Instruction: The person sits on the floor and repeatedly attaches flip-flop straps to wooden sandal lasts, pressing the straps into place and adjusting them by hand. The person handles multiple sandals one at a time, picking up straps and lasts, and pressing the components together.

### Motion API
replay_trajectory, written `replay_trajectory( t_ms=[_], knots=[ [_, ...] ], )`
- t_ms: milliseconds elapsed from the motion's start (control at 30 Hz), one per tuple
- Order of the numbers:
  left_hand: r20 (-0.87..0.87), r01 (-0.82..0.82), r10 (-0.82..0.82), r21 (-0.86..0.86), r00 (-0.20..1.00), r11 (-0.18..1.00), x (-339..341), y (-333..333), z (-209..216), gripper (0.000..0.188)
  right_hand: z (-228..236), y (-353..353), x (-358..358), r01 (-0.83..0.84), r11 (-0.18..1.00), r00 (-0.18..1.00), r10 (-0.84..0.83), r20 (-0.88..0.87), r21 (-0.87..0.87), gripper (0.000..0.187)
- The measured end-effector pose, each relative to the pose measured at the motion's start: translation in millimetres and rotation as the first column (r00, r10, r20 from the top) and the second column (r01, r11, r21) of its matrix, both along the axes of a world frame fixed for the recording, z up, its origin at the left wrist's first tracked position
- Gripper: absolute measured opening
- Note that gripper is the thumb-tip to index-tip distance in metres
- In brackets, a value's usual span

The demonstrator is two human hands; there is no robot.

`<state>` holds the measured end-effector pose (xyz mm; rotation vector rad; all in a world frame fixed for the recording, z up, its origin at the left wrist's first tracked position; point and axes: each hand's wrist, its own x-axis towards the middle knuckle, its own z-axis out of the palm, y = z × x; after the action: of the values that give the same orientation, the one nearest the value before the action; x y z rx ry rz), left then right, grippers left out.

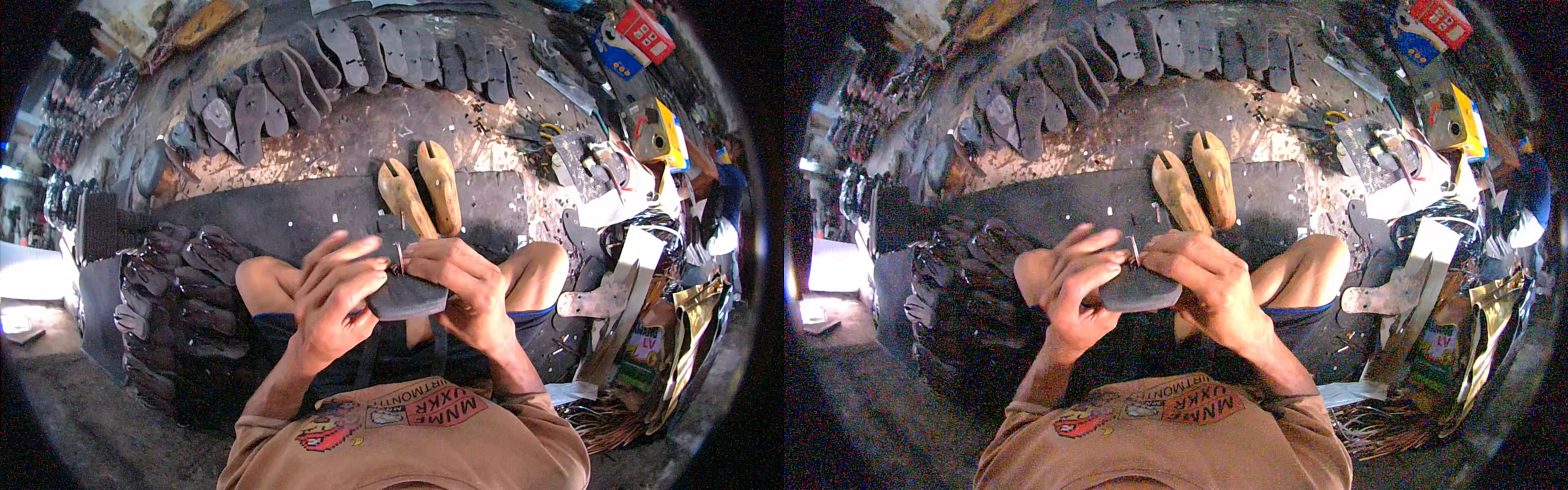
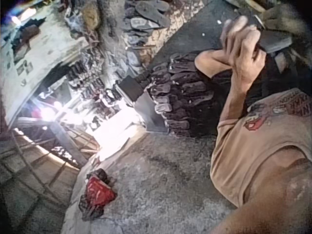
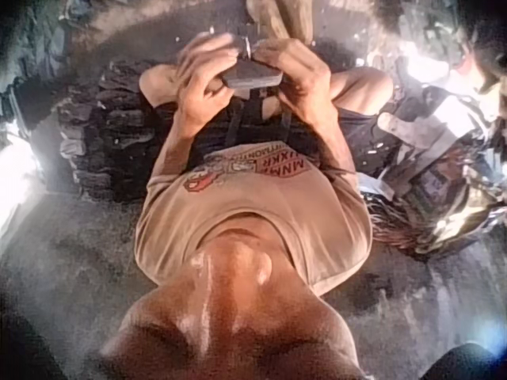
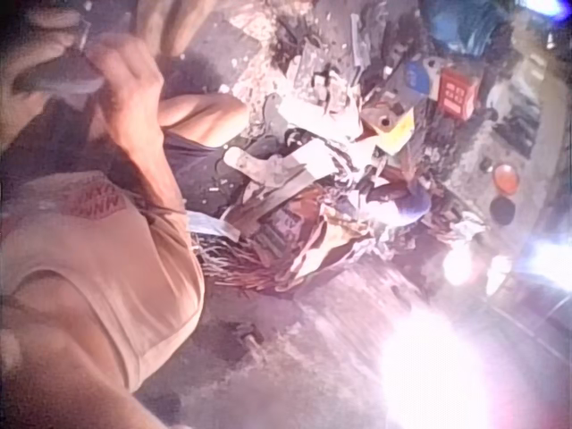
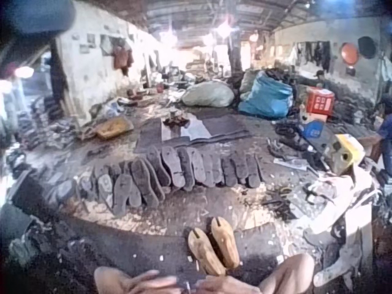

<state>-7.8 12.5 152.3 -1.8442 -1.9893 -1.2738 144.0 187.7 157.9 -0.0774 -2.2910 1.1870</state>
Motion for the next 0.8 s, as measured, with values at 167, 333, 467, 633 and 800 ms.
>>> replay_trajectory(
  t_ms=[167,333,467,633,800],
  knots=[
    [0.345,0.108,-0.095,-0.017,0.934,0.994,5,13,-22,0.042,-17,-12,-5,0.155,0.937,0.988,-0.146,0.052,-0.313,0.057],
    [0.461,0.132,-0.118,0.003,0.879,0.991,10,4,-43,0.041,-52,18,0,-0.095,0.952,0.978,0.143,0.15,-0.289,0.046],
    [0.874,-0.106,0.092,-0.047,0.477,0.993,-34,23,-66,0.051,-98,35,-33,0.264,0.708,0.954,-0.092,0.286,-0.655,0.058],
    [0.837,-0.135,-0.412,0.39,-0.361,0.911,-86,33,-78,0.072,-226,81,-44,0.516,0.815,0.69,-0.579,0.435,0.266,0.073],
    [0.811,-0.44,-0.532,0.396,-0.244,0.806,-115,17,-112,0.048,-146,61,-13,0.333,0.501,0.942,-0.207,0.263,-0.798,0.061]
  ],
)
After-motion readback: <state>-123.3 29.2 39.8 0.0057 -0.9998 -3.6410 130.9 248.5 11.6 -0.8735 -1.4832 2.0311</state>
